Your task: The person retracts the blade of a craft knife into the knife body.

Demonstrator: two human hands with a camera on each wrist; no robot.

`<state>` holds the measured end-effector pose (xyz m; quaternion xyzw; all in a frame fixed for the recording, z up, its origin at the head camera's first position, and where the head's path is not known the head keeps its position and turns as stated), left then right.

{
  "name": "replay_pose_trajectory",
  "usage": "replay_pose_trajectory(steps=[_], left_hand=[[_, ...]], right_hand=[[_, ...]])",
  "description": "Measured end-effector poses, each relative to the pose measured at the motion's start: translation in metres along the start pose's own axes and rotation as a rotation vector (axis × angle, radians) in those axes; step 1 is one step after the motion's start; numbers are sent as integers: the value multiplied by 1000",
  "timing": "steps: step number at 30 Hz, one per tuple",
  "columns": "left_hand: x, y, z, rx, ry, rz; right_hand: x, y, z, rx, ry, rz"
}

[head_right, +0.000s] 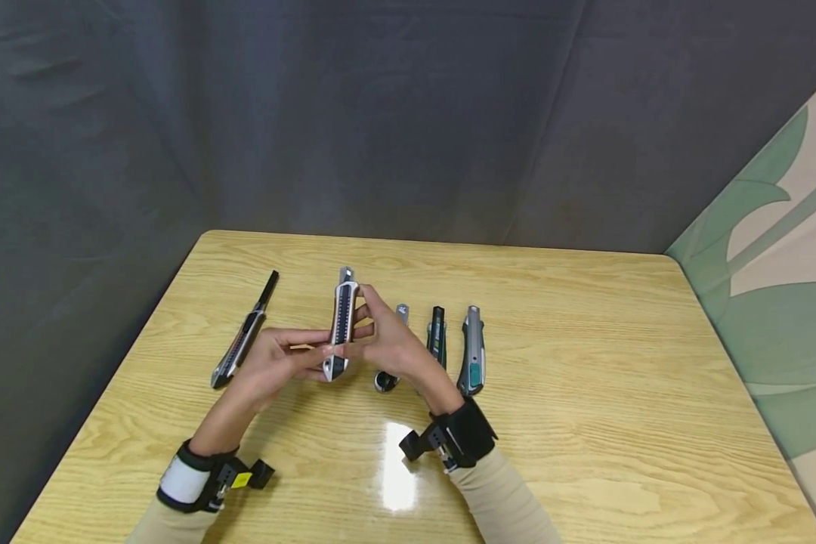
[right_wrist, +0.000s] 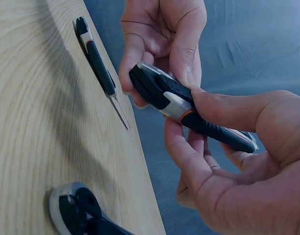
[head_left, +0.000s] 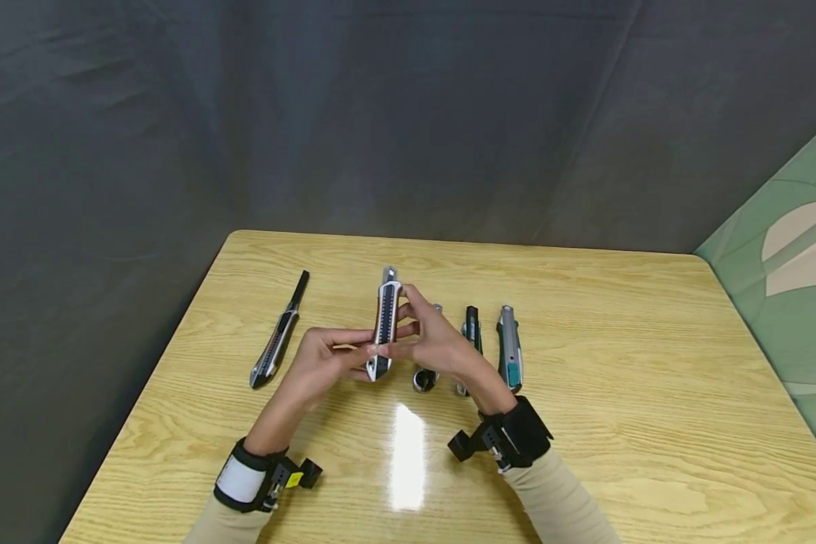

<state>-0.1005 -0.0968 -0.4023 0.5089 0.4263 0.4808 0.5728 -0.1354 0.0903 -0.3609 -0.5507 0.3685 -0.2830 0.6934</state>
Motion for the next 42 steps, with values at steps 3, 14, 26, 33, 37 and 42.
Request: replay_pose_trajectory(steps=[3, 14, 26, 33, 37, 42], left_hand=[[-2, -3, 0, -22, 11, -6], [-10, -16, -8, -119, -19, -105], [-9, -30, -25, -193, -22, -198], [-8, -31, -27, -187, -58, -237], [-6, -29, -25, -189, -42, -320], [-5, -27, -22, -191, -34, -371]], right_hand=[[1, 11, -8, 22, 38, 45], [4, 28, -18, 126, 149, 238], [0, 35, -17, 154, 98, 263], [0, 35, -14, 143, 93, 219], [-2, 38, -14, 139, 114, 115], [-3, 37, -13, 117, 143, 91]])
Point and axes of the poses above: each hand's wrist, its own z-axis away from the middle knuckle, its own x-axis out of the palm, y = z × x, the point moved 1 cm from there along -z, towards the middle knuckle, and after that the axes turned 3 degrees about -z, right-handed, at the moved point
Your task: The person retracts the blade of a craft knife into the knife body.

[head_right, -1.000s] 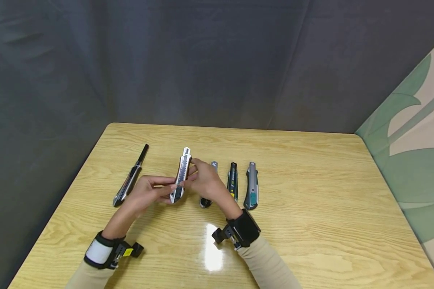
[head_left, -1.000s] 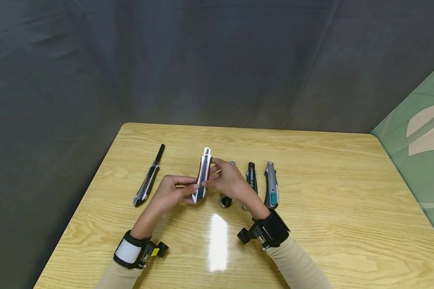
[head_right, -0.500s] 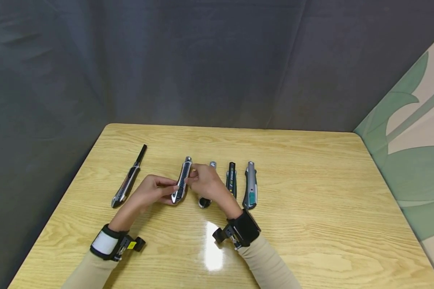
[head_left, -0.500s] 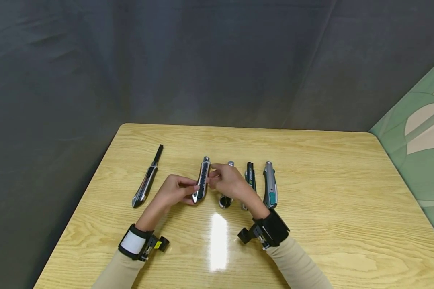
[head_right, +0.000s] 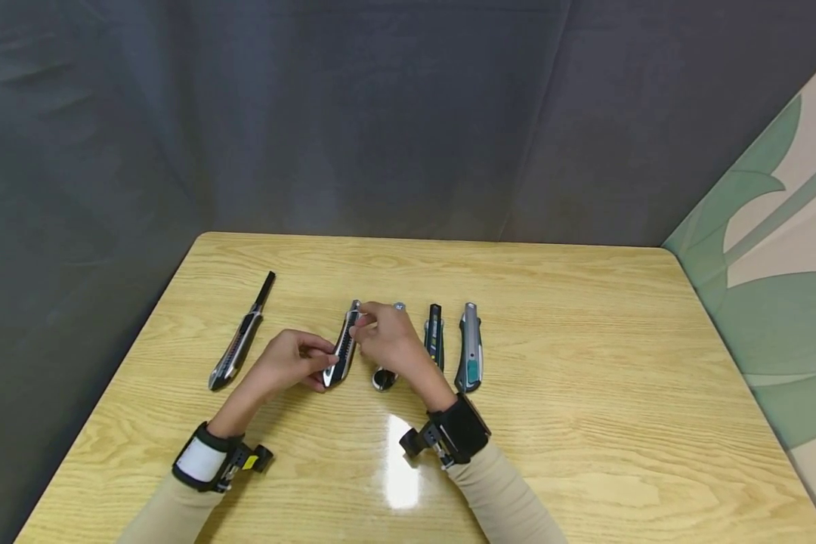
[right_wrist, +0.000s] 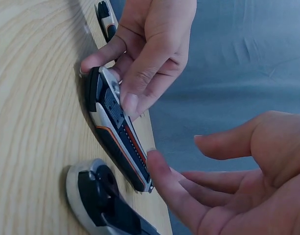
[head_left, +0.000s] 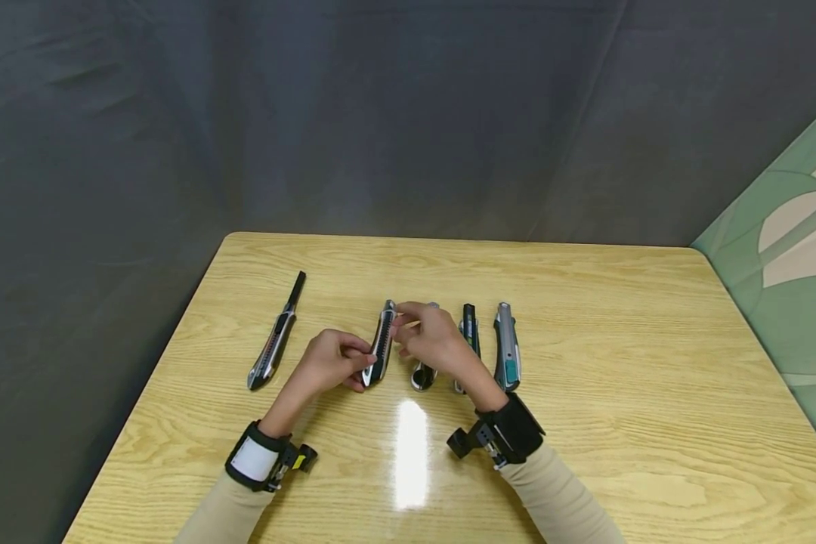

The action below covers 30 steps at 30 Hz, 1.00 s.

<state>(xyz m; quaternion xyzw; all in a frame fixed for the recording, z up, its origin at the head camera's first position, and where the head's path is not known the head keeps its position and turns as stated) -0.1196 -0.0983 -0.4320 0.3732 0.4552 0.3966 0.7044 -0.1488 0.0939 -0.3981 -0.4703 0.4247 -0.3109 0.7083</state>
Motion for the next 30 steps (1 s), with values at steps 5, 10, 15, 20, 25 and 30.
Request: replay_pose_trajectory(steps=[5, 10, 15, 20, 25, 30], left_hand=[[0, 0, 2, 9, 21, -64], [-6, -1, 8, 21, 67, -117], [-20, -4, 13, 47, 136, -192], [-38, -8, 18, 82, 212, -299], [-54, -16, 25, 99, 274, -367], [-71, -19, 30, 125, 358, -376]], right_hand=[[-1, -4, 0, -28, 4, -19], [-1, -8, 1, -52, 12, -27], [0, -13, 0, -63, 20, -24], [2, -15, -3, -77, 2, -36], [5, -14, -5, -71, -25, -47], [6, -14, -8, -76, -30, -28]])
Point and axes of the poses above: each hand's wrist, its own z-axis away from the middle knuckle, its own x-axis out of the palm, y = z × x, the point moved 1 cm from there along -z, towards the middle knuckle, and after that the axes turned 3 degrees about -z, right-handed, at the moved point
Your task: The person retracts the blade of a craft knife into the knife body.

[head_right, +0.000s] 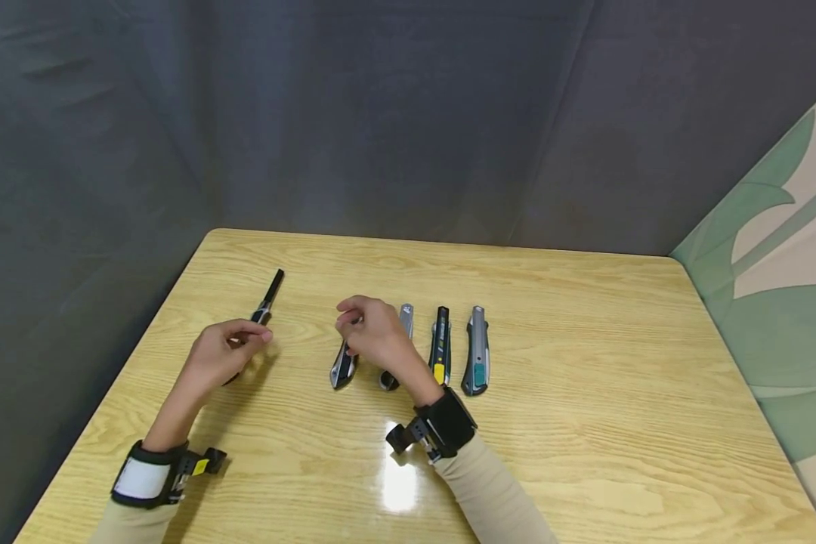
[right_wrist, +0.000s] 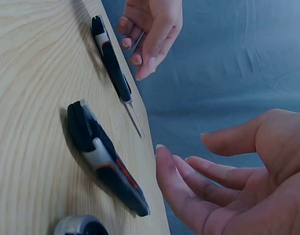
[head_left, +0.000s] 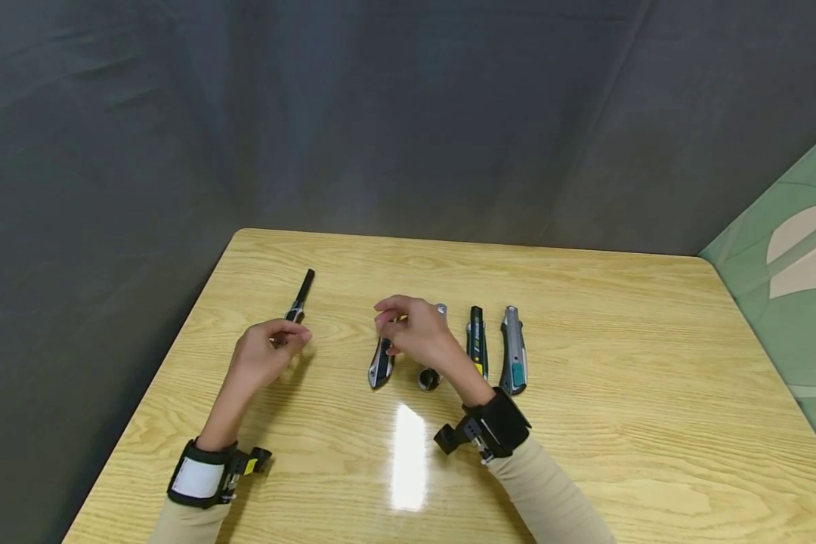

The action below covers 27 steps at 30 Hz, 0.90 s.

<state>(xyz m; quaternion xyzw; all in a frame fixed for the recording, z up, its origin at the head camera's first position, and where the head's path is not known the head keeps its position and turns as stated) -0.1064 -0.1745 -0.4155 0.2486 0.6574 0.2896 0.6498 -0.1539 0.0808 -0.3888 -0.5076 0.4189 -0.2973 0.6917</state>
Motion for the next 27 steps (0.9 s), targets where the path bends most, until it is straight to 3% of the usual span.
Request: replay_pose_trajectory(steps=[6, 14, 22, 27], left_hand=[[-12, -11, -4, -34, 84, -52], [-11, -24, -6, -111, -17, -125], [0, -27, -8, -101, -2, -163], [0, -28, -10, -118, 9, -221]], right_hand=[[1, -2, -5, -18, -4, 25], [6, -4, -10, -9, -9, 27], [9, -6, -13, -13, -12, 54], [11, -4, -14, -21, -11, 56]])
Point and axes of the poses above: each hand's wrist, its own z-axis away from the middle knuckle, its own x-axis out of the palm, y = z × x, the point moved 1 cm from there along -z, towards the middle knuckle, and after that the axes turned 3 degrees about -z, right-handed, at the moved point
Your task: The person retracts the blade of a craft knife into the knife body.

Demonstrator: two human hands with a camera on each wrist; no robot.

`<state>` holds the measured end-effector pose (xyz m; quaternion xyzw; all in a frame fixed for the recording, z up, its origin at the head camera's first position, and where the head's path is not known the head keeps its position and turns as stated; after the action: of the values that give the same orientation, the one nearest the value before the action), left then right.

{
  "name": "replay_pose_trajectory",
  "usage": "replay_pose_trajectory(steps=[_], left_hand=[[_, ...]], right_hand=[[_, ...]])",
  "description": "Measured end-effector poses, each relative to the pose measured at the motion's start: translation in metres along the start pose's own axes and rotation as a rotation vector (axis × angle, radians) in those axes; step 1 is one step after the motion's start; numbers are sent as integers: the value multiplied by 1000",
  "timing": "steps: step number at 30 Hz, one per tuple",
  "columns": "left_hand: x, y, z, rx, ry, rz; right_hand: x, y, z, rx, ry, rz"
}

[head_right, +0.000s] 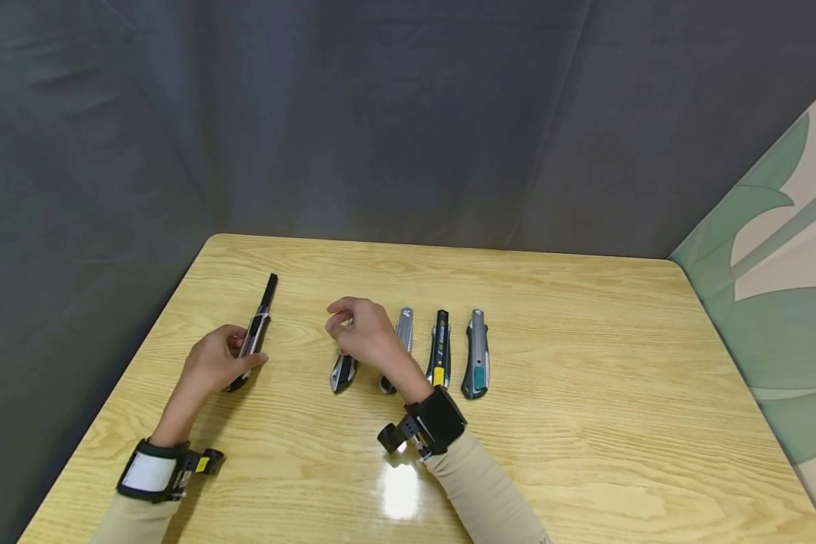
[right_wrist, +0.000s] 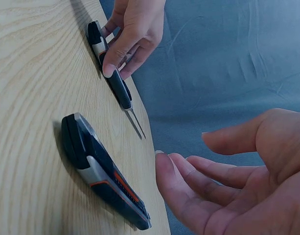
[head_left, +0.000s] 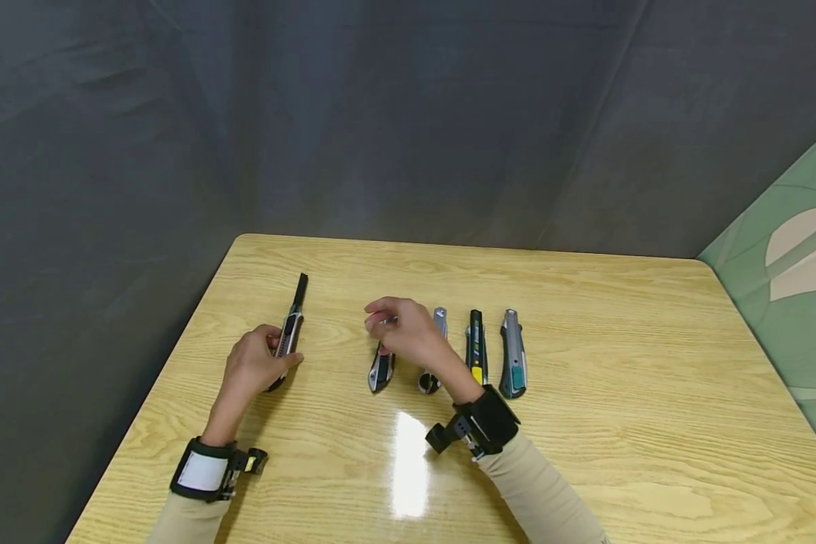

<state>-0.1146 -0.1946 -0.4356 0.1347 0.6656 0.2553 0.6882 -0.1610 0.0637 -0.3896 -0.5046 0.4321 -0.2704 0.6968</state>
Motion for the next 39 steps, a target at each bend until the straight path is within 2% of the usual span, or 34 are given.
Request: replay_pose_trajectory(steps=[4, 8, 11, 17, 22, 27, 31, 35, 39], left_hand=[[-1, 1, 0, -3, -9, -2], [0, 6, 2, 2, -15, 55], [-1, 12, 5, 32, -1, 118], [-3, 39, 16, 97, 11, 251], [0, 62, 24, 121, 15, 310], [8, 77, 27, 152, -2, 337], [13, 85, 29, 186, 23, 345], [14, 89, 31, 209, 48, 365], [13, 90, 32, 220, 27, 428]], right_hand=[[1, 0, -1, -17, -3, 7], [2, -1, -1, -6, -26, -3], [4, -2, -1, 2, -43, -7], [8, -4, -4, -9, -41, 19], [12, -7, -7, -16, -46, 40], [14, -6, -8, -3, -28, -54], [15, -6, -8, -2, 13, -158], [15, -10, -7, -34, 55, -171], [13, -13, -6, -44, 70, -178]])
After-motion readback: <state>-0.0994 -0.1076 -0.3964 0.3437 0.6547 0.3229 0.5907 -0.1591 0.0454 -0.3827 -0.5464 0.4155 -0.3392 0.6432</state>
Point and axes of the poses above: each hand's wrist, its own z-axis away from the middle knuckle, its own x-axis out of the palm, y = z × x, the point moved 1 cm from there along -z, towards the middle knuckle, and after that the axes turned 3 degrees about -z, right-handed, at the moved point
